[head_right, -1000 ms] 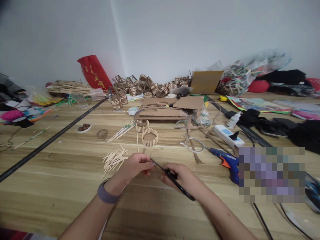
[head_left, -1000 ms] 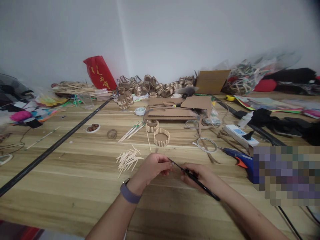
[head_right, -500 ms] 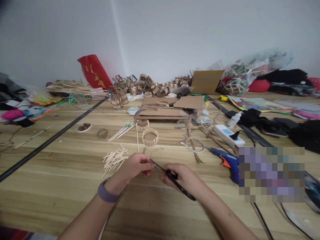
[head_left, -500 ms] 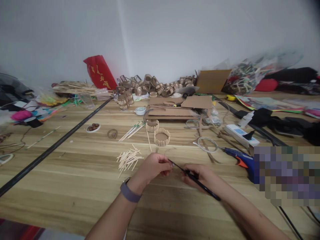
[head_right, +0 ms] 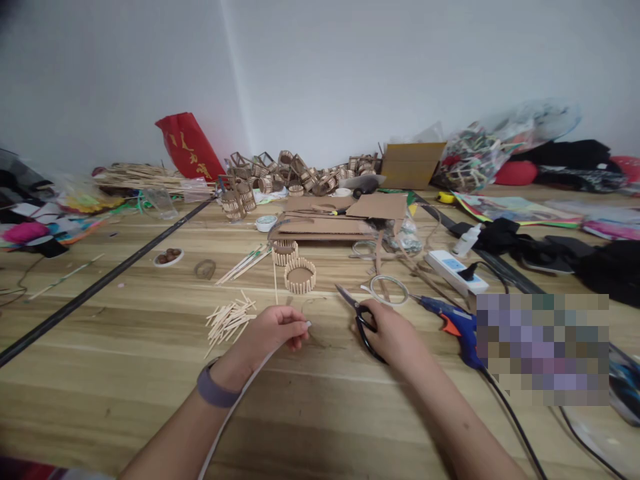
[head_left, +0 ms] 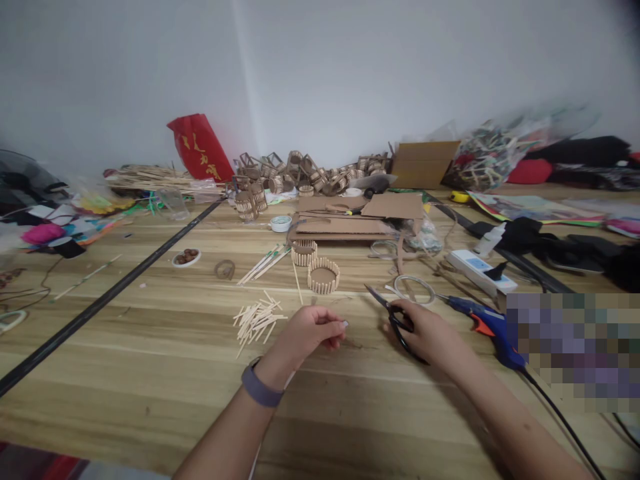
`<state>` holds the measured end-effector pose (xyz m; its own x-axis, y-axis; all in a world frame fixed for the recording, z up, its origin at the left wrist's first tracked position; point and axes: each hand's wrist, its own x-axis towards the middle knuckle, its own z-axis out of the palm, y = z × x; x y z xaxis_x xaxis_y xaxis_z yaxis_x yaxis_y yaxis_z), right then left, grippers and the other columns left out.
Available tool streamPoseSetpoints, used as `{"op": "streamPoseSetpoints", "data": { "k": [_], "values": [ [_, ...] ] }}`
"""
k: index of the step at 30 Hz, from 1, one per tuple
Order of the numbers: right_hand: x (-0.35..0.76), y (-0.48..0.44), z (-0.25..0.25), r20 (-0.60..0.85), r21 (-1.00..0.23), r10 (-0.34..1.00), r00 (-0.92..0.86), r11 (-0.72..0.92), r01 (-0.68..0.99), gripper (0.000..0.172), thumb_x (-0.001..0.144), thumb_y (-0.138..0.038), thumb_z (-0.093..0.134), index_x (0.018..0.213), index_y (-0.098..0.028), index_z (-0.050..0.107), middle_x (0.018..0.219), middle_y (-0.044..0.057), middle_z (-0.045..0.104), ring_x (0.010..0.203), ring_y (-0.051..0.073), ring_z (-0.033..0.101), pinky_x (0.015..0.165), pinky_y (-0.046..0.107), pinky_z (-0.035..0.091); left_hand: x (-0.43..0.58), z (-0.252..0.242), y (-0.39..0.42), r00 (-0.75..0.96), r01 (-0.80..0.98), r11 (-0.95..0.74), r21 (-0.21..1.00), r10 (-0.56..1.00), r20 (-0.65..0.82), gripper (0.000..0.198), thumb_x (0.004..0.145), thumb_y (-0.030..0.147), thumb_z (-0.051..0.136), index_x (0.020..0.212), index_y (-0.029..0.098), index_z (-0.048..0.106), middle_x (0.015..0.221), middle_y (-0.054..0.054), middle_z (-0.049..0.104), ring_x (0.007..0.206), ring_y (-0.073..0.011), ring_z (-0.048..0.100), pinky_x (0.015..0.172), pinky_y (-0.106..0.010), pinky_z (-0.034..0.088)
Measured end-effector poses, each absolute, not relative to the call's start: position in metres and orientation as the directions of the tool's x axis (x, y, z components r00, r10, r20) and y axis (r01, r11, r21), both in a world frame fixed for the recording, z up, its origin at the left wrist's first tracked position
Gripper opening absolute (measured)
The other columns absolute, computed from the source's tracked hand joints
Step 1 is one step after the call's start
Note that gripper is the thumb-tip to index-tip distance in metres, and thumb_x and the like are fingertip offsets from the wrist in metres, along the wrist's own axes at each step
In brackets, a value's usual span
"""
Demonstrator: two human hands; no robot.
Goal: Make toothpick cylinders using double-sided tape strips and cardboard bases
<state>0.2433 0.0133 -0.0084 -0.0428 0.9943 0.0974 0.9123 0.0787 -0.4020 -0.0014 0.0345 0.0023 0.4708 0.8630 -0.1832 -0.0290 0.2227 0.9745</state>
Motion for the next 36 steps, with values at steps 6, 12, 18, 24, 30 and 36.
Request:
{"op": "streamPoseSetpoints", "data": {
  "k": [6, 12, 18, 24, 30, 36],
  "values": [
    [0.266, 0.018, -0.011, 0.076, -0.09, 0.995, 0.066, -0.059, 0.994, 0.041, 0.083, -0.022, 0.052, 0.123, -0.013, 0.059, 0.101, 0.018, 0.07, 0.091, 0.03, 0.066, 0.072, 0.035, 0.047, 0.004, 0.004, 0.031, 0.449, -0.143, 0.304, 0.942, 0.868, -0.212, 0.024, 0.065, 0.033, 0.074, 0.076, 0.014, 0.063, 0.066, -0.001, 0.064, 0.055, -0.0102, 0.056, 0.054, -0.023, 0.042],
    [0.239, 0.01, 0.001, 0.269, -0.314, 0.963, 0.015, 0.073, 0.947, 0.03, 0.088, -0.03, 0.045, 0.099, -0.015, 0.068, 0.097, 0.015, 0.07, 0.088, 0.03, 0.065, 0.077, 0.039, 0.048, 0.013, 0.0, 0.027, 0.43, -0.288, 0.381, 0.878, 0.871, -0.237, 0.022, 0.065, 0.029, 0.074, 0.075, 0.015, 0.06, 0.069, -0.001, 0.065, 0.061, -0.0119, 0.058, 0.062, -0.025, 0.045],
    [0.169, -0.014, -0.011, 0.043, -0.877, 0.942, -0.332, 0.195, 0.44, 0.031, 0.087, -0.044, 0.049, 0.089, -0.017, 0.065, 0.081, 0.005, 0.07, 0.072, 0.018, 0.059, 0.064, 0.027, 0.045, 0.024, -0.002, 0.023, 0.378, -0.472, 0.365, 0.802, 0.906, -0.19, 0.029, 0.062, 0.033, 0.078, 0.073, 0.016, 0.058, 0.068, 0.001, 0.059, 0.063, -0.0095, 0.053, 0.065, -0.022, 0.043],
    [0.153, -0.021, -0.017, 0.0, -0.865, 0.933, -0.359, 0.18, 0.468, 0.023, 0.082, -0.033, 0.046, 0.064, -0.02, 0.047, 0.058, -0.004, 0.043, 0.056, 0.012, 0.039, 0.051, 0.023, 0.029, 0.025, -0.004, 0.023, 0.298, -0.517, 0.293, 0.804, 0.942, -0.152, 0.036, 0.063, 0.04, 0.078, 0.078, 0.018, 0.052, 0.072, 0.003, 0.055, 0.066, -0.0093, 0.053, 0.067, -0.022, 0.043],
    [0.187, -0.007, 0.007, 0.002, -0.79, 0.933, -0.361, 0.222, 0.571, 0.024, 0.079, -0.033, 0.045, 0.06, -0.02, 0.05, 0.06, -0.001, 0.052, 0.06, 0.015, 0.048, 0.055, 0.025, 0.035, 0.019, -0.006, 0.03, 0.191, -0.461, 0.243, 0.854, 0.967, -0.172, 0.032, 0.059, 0.036, 0.075, 0.071, 0.018, 0.052, 0.062, 0.006, 0.048, 0.056, -0.0073, 0.044, 0.055, -0.02, 0.035],
    [0.235, -0.005, 0.053, 0.233, -0.683, 0.966, -0.116, 0.247, 0.688, 0.027, 0.087, -0.043, 0.05, 0.084, -0.022, 0.067, 0.088, 0.005, 0.071, 0.084, 0.022, 0.064, 0.074, 0.031, 0.048, 0.016, -0.007, 0.032, 0.186, -0.373, 0.262, 0.89, 0.961, -0.205, 0.022, 0.06, 0.031, 0.068, 0.067, 0.019, 0.051, 0.061, 0.005, 0.05, 0.055, -0.0084, 0.044, 0.053, -0.021, 0.035]
  ]
}}
